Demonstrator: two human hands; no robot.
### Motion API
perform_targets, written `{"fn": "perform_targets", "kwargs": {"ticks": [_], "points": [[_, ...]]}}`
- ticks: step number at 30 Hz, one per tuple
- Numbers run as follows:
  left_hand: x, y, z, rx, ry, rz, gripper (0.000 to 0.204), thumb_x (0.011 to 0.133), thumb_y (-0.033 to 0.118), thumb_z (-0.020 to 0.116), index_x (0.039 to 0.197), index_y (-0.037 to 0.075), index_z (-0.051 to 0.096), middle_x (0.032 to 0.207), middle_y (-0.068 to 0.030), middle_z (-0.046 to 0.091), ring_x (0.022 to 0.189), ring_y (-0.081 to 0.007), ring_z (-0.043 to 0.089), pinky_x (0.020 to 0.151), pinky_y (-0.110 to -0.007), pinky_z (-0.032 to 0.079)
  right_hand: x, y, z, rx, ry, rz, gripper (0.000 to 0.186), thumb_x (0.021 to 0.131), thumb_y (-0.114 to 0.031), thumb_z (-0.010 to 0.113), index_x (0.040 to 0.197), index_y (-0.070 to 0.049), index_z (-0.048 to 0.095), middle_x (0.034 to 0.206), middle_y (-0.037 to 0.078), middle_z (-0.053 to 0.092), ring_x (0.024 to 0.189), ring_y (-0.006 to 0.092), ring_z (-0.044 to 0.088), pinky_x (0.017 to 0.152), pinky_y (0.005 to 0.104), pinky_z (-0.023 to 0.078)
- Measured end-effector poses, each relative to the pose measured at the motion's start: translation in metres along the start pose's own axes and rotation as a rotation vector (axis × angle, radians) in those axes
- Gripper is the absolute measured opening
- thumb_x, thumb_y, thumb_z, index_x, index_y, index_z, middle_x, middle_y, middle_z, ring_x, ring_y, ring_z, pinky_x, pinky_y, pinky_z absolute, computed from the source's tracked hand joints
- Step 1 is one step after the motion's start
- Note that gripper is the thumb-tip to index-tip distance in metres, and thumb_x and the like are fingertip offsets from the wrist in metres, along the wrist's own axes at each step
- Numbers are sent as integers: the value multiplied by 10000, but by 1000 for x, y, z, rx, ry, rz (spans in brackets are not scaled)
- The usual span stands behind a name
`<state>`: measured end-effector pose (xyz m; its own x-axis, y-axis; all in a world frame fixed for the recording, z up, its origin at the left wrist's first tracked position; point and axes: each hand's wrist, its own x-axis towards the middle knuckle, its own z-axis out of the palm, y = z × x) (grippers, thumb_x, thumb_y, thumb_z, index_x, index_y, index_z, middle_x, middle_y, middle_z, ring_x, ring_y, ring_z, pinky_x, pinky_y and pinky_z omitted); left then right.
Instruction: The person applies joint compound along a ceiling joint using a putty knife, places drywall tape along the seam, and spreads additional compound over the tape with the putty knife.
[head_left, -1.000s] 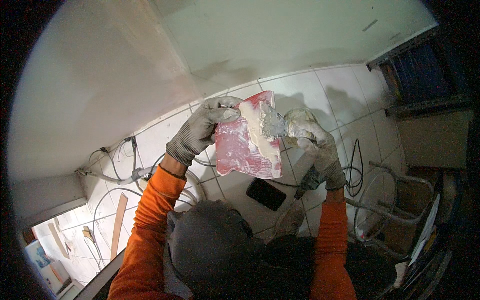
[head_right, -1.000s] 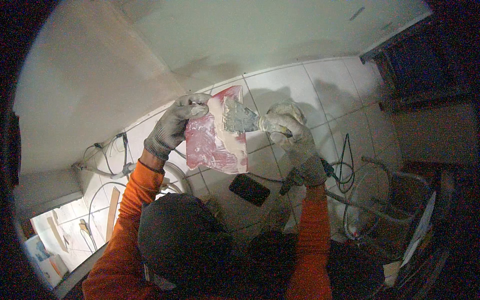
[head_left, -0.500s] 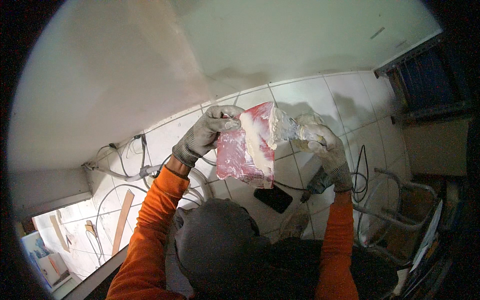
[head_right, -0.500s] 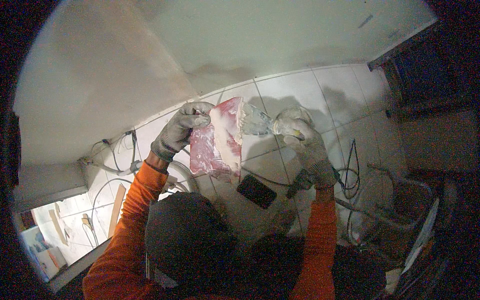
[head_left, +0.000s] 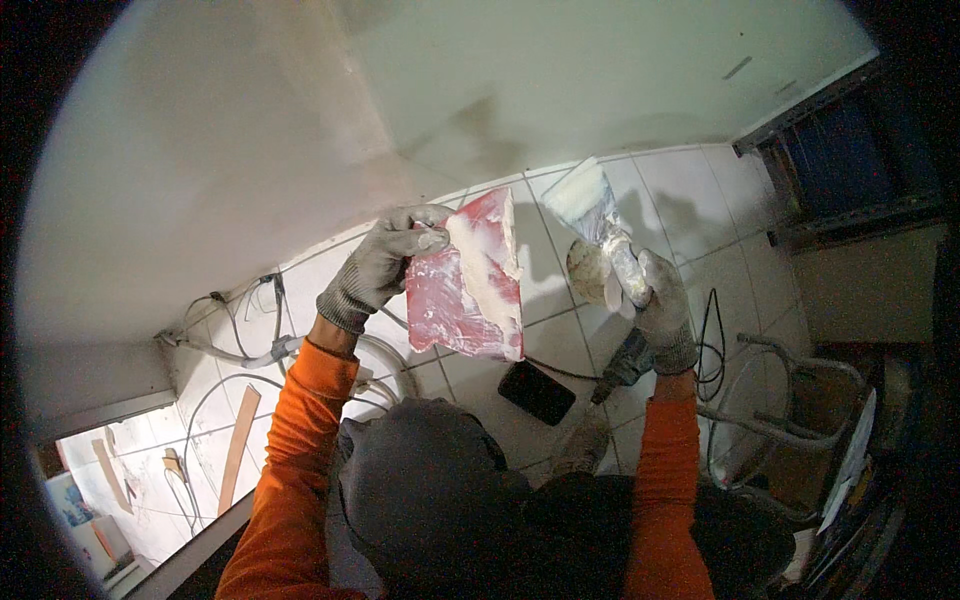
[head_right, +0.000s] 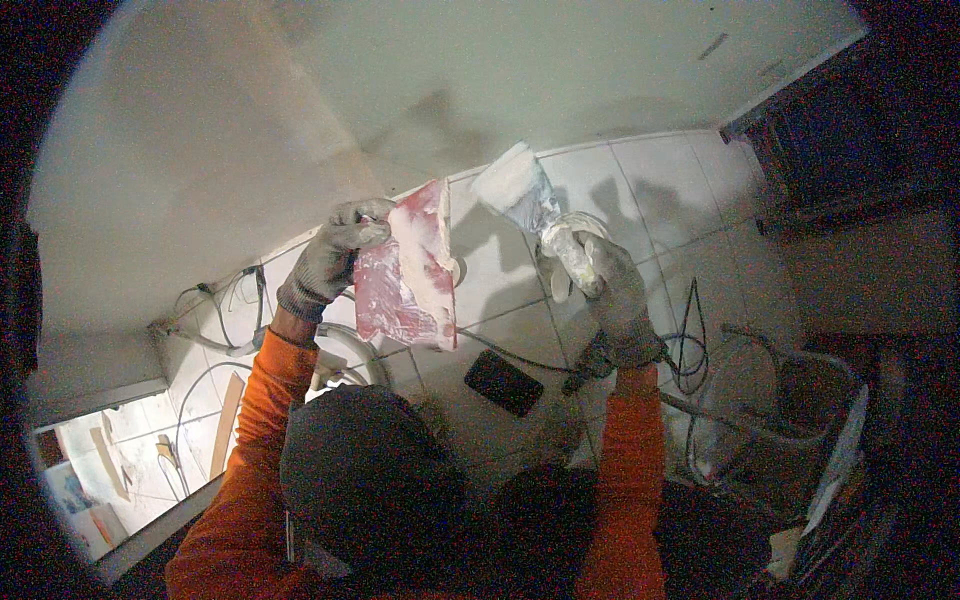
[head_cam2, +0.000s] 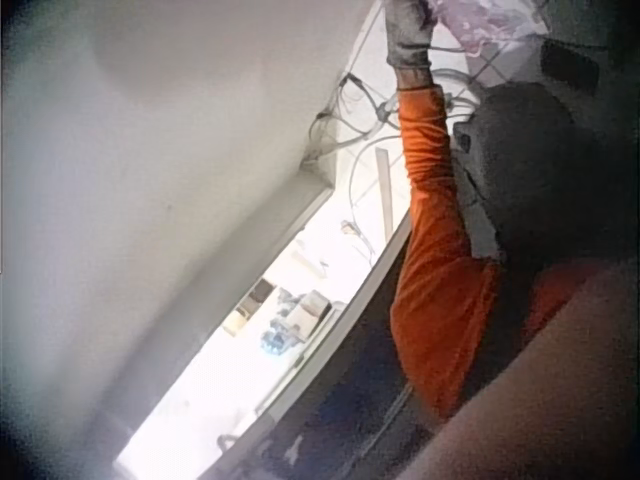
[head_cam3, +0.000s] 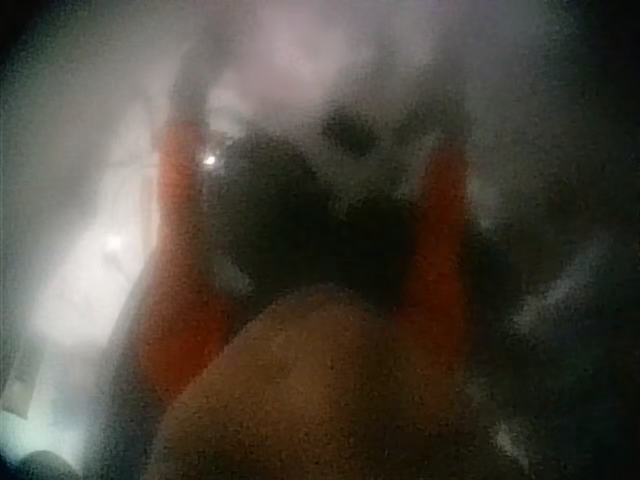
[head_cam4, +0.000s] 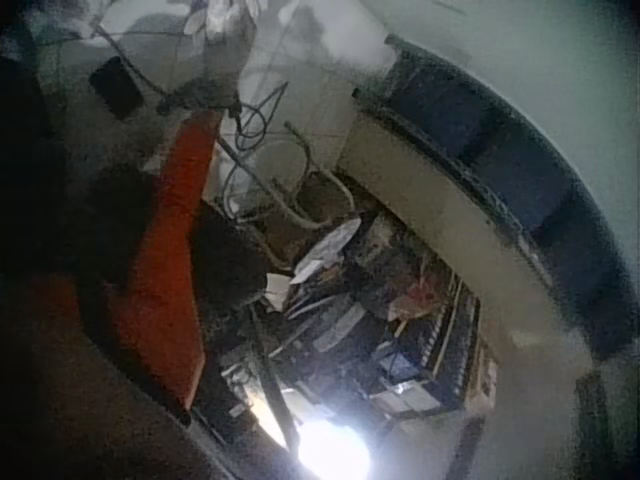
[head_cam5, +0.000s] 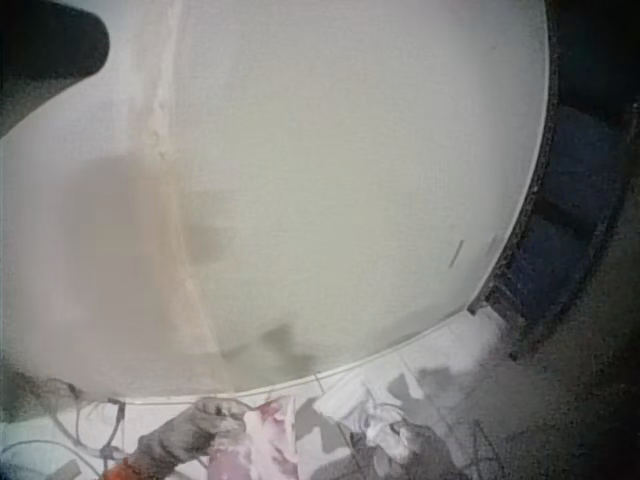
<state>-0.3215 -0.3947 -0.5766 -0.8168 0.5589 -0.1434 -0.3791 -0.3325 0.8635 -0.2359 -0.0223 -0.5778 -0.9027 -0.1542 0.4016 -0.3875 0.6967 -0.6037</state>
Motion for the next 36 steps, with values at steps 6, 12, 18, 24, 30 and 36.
{"fn": "perform_targets", "kwargs": {"ticks": [6,12,18,24,30,36], "points": [[6,-4,-4,105,-86,-30,288,910,153,730,1155,1,720,1033,-49,717,874,-94,671,795,-252,559,21,-8,-6,801,-325,615,563,946,-423,643,1252,50,623,1194,109,666,1051,196,661,914,317,532],[5,-5,8,24,-232,27,315,898,149,722,1165,-18,703,1032,-61,717,879,-97,664,775,-266,546,38,11,-4,553,-540,276,445,963,-383,602,1098,39,647,1047,131,664,1075,237,605,1006,398,451],[4,-8,3,-44,-201,41,312,890,131,744,1160,-16,696,997,-47,696,883,-102,647,776,-264,536,18,18,-12,529,-302,129,403,987,-315,618,1205,21,663,1245,144,665,1079,220,622,974,376,508],[-29,27,-1,371,511,76,315,978,232,718,1149,-25,652,952,-41,677,826,-106,642,724,-253,529,31,-20,-30,272,-67,349,391,979,-281,649,1304,-63,664,1264,170,642,1091,278,627,972,399,515],[-51,38,12,89,703,578,279,978,131,699,1172,-61,638,1000,-71,704,854,-119,665,775,-258,549,29,-105,-11,-302,61,57,437,887,-243,727,1294,-88,691,1155,160,633,1039,318,628,917,420,513],[-49,52,38,44,700,672,246,992,136,653,1179,-21,622,855,12,626,685,-57,527,603,-218,413,32,-112,-1,-307,185,-149,409,838,-162,763,1238,-102,707,1081,107,612,977,317,606,882,434,497]]}}
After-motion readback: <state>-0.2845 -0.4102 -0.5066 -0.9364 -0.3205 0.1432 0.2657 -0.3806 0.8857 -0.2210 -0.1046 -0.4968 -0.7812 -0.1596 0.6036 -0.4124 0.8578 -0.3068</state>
